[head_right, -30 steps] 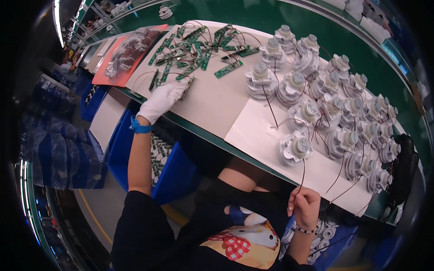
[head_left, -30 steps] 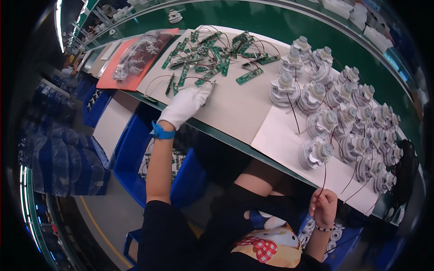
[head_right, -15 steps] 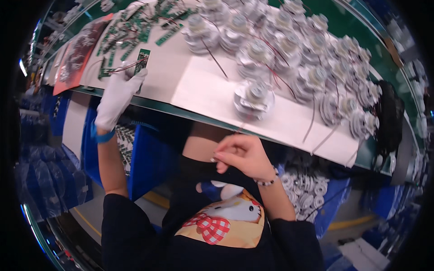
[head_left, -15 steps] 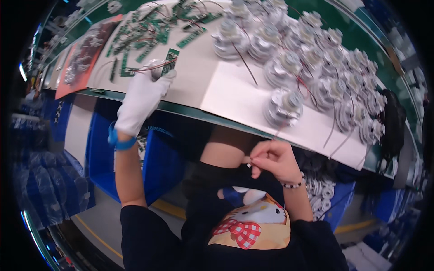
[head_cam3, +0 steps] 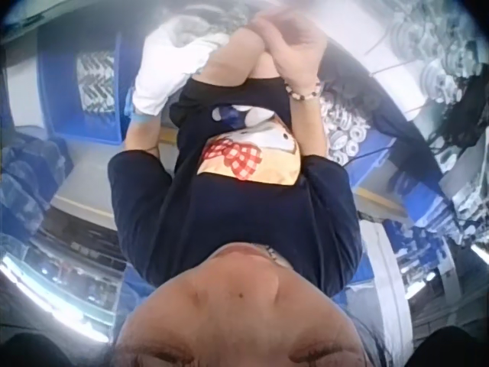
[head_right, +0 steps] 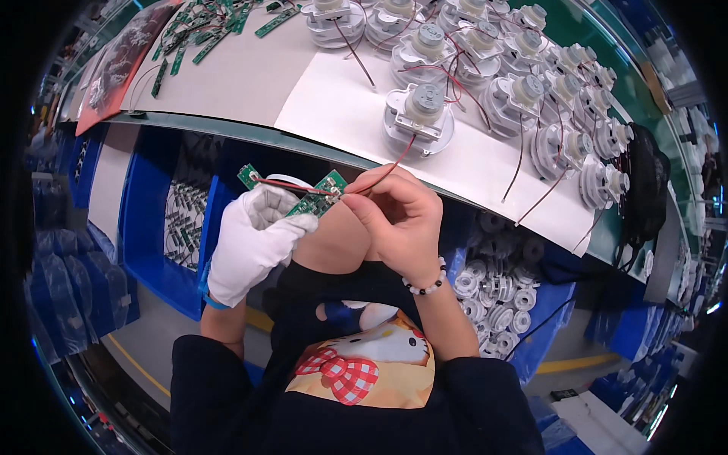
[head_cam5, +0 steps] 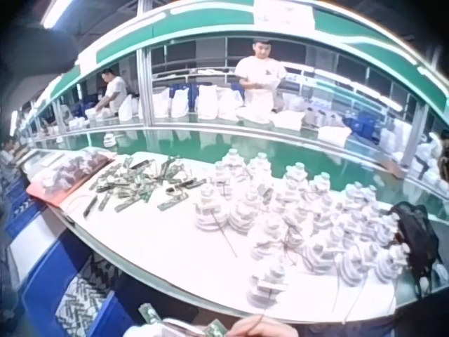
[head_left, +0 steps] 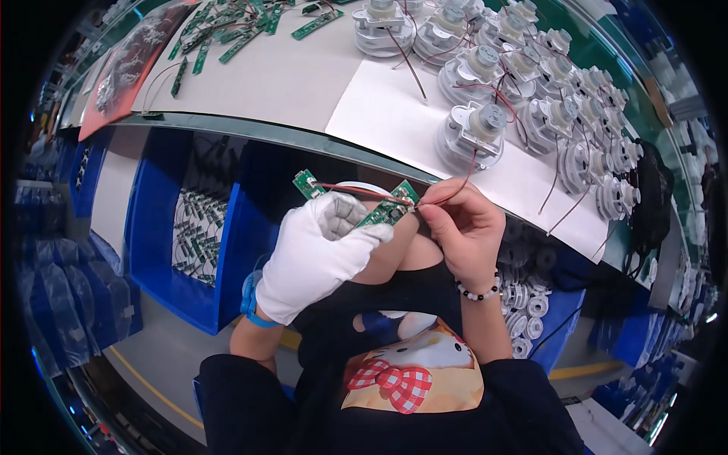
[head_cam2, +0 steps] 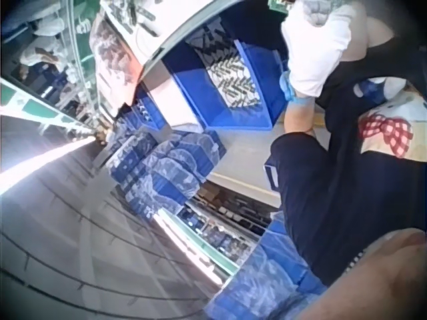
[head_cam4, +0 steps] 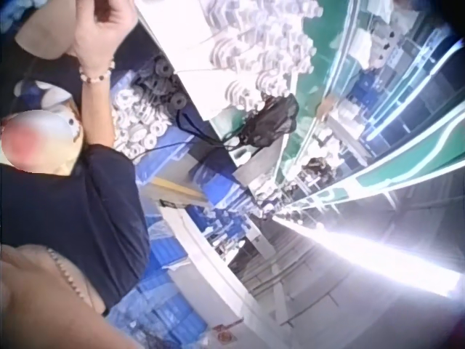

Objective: The person assembles small electronic devices by connecting wires from white plastic housings to green circuit boards. They pick up a housing, insert the wires into the board, and place the completed unit on the table. The process is repeated for multiple units in a factory setting.

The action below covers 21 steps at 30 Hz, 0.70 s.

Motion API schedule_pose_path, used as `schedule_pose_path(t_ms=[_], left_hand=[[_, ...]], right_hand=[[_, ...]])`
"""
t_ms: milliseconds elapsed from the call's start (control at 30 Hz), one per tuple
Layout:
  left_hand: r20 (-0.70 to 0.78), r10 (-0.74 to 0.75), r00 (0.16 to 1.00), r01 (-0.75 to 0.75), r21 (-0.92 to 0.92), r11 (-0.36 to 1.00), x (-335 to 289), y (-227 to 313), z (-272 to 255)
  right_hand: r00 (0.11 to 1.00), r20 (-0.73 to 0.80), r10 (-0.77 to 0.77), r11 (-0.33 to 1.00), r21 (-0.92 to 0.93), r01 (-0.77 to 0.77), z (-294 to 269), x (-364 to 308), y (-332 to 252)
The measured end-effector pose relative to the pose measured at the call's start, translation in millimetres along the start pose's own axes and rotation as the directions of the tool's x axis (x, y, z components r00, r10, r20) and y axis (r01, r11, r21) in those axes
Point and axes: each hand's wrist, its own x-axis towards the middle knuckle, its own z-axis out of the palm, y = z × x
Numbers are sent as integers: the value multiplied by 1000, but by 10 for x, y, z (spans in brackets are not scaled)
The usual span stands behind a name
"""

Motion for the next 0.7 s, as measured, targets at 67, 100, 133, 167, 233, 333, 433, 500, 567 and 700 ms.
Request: schedule_pose_path(t_ms=[67, 100, 133, 167, 233, 333, 433, 500, 567, 700], left_hand=[[-9, 23, 1000, -23, -63, 998, 49, 17, 28], [-17, 28, 999, -29, -61, 998, 83, 18, 37], [-26, 33, 999, -34, -59, 998, 116, 23, 46], [-26, 56, 998, -57, -42, 998, 136, 42, 50], [-28, 101, 994, -101, -10, 995, 157, 97, 42], [-14, 101, 995, -101, 7, 995, 190, 115, 0], [3, 59, 998, -59, -6, 998, 210, 151, -13], [3, 99, 995, -99, 9, 995, 220, 132, -30], [8, 129, 992, -129, 43, 991, 232, 117, -46], [24, 205, 979, -206, 123, 971, 258, 85, -59]], right_hand=[[995, 7, -103, 991, -86, 103, -4, 34, 64], [988, 16, -155, 979, -128, 156, -9, 59, 88], [987, 12, -163, 971, -177, 162, -11, 82, 77], [986, 4, -167, 961, -224, 164, -1, 100, 59], [982, -3, -189, 938, -296, 179, 23, 146, 34], [975, -2, -224, 910, -360, 208, 44, 182, 4], [972, -9, -234, 900, -380, 213, 55, 212, 29], [975, -1, -224, 895, -396, 206, 55, 217, 32], [974, 43, -221, 858, -467, 215, 38, 228, 10], [971, 111, -211, 794, -560, 236, 9, 244, -54]])
